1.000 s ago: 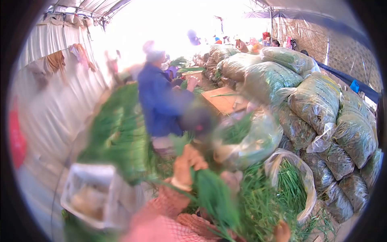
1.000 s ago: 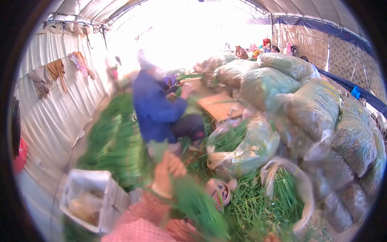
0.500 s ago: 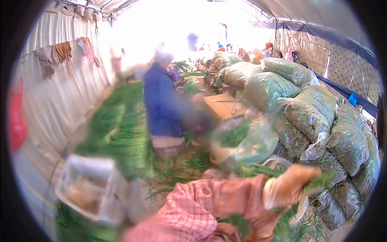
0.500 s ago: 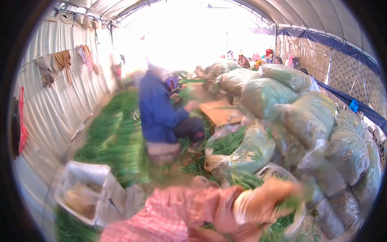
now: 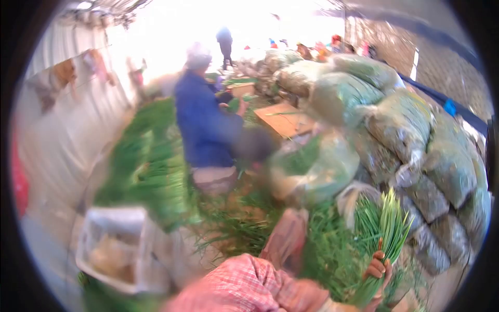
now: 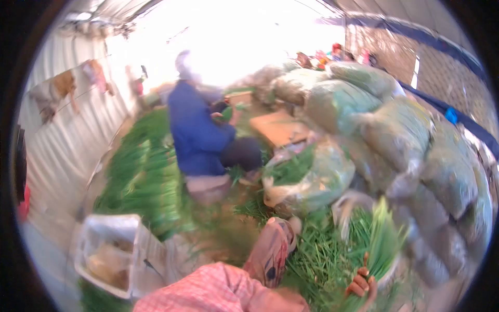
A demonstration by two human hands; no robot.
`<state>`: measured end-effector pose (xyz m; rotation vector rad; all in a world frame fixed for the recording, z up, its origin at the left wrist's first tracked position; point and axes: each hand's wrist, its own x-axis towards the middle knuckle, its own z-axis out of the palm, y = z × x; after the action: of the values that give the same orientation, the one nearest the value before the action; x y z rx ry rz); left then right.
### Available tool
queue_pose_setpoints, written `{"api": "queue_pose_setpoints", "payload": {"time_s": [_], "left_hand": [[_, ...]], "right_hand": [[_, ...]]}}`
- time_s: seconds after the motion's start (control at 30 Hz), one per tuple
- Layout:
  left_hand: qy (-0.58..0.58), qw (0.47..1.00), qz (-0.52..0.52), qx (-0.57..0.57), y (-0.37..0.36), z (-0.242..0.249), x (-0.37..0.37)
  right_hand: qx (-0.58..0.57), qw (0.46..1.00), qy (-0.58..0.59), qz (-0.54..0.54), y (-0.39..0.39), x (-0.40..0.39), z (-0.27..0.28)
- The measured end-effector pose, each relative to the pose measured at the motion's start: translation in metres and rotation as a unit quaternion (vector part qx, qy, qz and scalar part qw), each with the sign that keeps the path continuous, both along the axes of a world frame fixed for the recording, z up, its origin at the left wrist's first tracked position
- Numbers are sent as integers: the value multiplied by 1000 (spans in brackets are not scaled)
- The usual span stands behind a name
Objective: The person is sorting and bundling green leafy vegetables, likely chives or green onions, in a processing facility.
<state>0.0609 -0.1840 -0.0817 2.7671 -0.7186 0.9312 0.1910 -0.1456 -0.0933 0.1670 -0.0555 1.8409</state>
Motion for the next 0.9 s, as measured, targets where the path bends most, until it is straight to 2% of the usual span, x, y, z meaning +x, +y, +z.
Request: {"api": "queue_pose_setpoints", "payload": {"time_s": [0.03, 0.07, 0.1, 0.13, 0.17, 0.2, 0.23, 0.27, 0.3, 0.37, 0.47, 0.53, 0.57, 0.63, 0.67, 0.7, 0.73, 0.77, 0.8, 0.9], "left_hand": [[76, 997, -31, 13, 0, -3, -4], [47, 995, -66, -50, 2, 0, -9], [-10, 980, -131, -152, 9, 2, -15], [-26, 916, -226, -331, 13, 34, -21], [-74, 911, -132, -383, 18, 44, -36], [153, 895, -74, -413, 36, 35, -54], [224, 748, -119, -613, 51, 25, -72], [227, 545, -149, -793, 65, 16, -90], [168, 612, -23, -773, 88, 5, -111], [99, 617, 80, -776, 118, -41, -102], [105, 515, 53, -849, 135, -130, -76], [107, 407, -8, -907, 124, -140, -51], [105, 350, -41, -930, 119, -140, -38], [115, 424, -90, -894, 118, -133, -5], [102, 421, -106, -895, 117, -137, 1], [89, 418, -121, -896, 115, -140, 7], [57, 375, -130, -916, 114, -150, 12], [26, 331, -140, -933, 115, -158, 16], [27, 326, -91, -941, 115, -160, 11], [64, 224, -114, -966, 132, -195, 12]], "right_hand": [[-3, 999, -48, -18, -4, 15, -6], [-6, 995, -96, -35, -7, 26, -8], [-12, 985, -165, -48, -15, 34, -12], [-32, 969, -235, -70, -26, 42, -4], [-86, 960, -244, -105, -34, 39, 10], [-87, 934, -325, -120, -41, 37, 20], [-95, 902, -402, -127, -53, 38, 24], [-90, 892, -431, -108, -59, 43, 21], [-82, 881, -459, -80, -69, 45, 16], [-123, 849, -509, -68, -88, 53, 5], [-140, 818, -558, -14, -94, 53, -5], [-135, 784, -602, 69, -101, 44, -8], [-111, 752, -647, 59, -106, 31, -10], [-54, 684, -726, 47, -113, 16, -28], [83, 566, -820, -5, -117, 16, -67], [28, 480, -877, -7, -116, 2, -63], [36, 370, -927, -47, -128, -7, -100], [-43, 316, -948, -24, -121, -22, -81], [-121, 264, -957, 6, -114, -37, -61], [-78, -10, -994, 72, -115, -60, -93]]}}
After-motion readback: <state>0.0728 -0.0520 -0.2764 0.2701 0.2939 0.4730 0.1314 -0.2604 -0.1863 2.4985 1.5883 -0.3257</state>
